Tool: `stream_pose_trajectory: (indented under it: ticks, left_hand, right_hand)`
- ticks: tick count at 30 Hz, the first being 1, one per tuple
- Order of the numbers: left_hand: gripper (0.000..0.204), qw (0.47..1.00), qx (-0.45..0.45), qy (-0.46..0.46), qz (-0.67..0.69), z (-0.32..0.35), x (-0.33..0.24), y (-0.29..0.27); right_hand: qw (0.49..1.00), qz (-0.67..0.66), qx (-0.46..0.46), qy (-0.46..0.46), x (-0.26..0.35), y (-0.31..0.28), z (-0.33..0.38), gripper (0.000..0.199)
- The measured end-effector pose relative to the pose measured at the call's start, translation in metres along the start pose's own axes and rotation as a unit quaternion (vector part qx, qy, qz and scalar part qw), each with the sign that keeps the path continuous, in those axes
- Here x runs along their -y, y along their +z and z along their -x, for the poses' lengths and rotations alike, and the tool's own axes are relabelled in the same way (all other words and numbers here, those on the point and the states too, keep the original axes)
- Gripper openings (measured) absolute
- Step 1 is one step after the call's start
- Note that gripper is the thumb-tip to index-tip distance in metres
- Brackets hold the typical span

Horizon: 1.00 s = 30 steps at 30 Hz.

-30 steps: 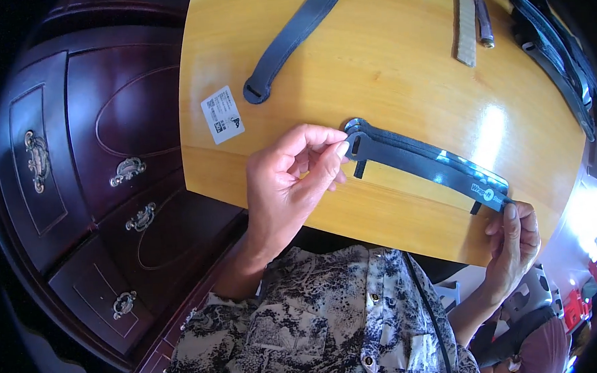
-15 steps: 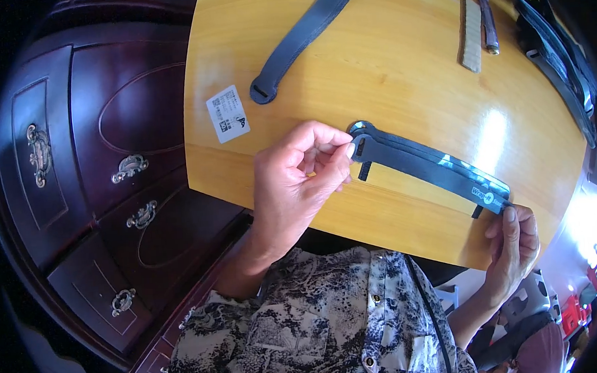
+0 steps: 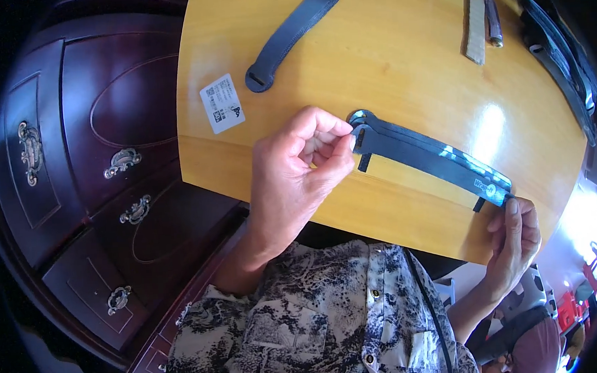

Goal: Stacking and aligning black flexible straps onto a mounting fixture on a wooden table.

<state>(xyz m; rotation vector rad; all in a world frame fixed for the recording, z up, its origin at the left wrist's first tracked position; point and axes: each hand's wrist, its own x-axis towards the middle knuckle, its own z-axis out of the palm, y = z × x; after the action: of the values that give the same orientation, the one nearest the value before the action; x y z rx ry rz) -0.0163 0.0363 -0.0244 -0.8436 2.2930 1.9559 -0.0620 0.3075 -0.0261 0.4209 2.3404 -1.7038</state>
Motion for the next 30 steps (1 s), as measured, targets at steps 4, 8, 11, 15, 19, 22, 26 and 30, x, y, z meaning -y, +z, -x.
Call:
stream_pose_trajectory:
  ticks: [4,8,11,15,19,22,26,30]
  left_hand:
    - [0.008,1.0,0.001,0.011,-0.009,0.0009,0.001,0.0004]
    - [0.008,1.0,0.001,0.003,-0.003,0.0009,-0.0021,-0.0001]
    - [0.007,1.0,0.007,0.006,-0.011,0.0005,-0.0021,0.0002]
    - [0.007,1.0,-0.002,0.005,-0.022,0.0005,-0.0039,0.0]
    - [0.008,1.0,-0.001,-0.001,-0.025,0.0,-0.0042,-0.0001]
    - [0.008,1.0,-0.001,-0.005,-0.03,-0.0008,-0.005,0.0005]
    - [0.008,1.0,0.003,-0.012,-0.025,-0.0011,-0.0057,-0.0008]
    - [0.008,1.0,0.005,-0.014,-0.028,-0.0021,-0.008,0.0005]
  right_hand:
    - [1.0,0.001,-0.001,0.001,-0.0003,-0.0001,-0.0002,0.019]
    - [1.0,0.004,0.001,-0.003,0.0011,0.0001,-0.0002,0.02]
    - [1.0,-0.005,0.008,0.01,0.0041,-0.0006,-0.0008,0.017]
    - [1.0,-0.011,0.016,0.006,0.0047,0.0005,-0.001,0.017]
    - [1.0,-0.016,0.017,0.003,0.0031,-0.0003,-0.0009,0.017]
    - [1.0,-0.013,0.014,0.009,0.0026,-0.0007,-0.0008,0.017]
    - [1.0,-0.013,0.016,0.007,0.0033,-0.0002,-0.0011,0.016]
    - [1.0,0.0,0.01,0.007,0.0038,0.0,-0.0006,0.017]
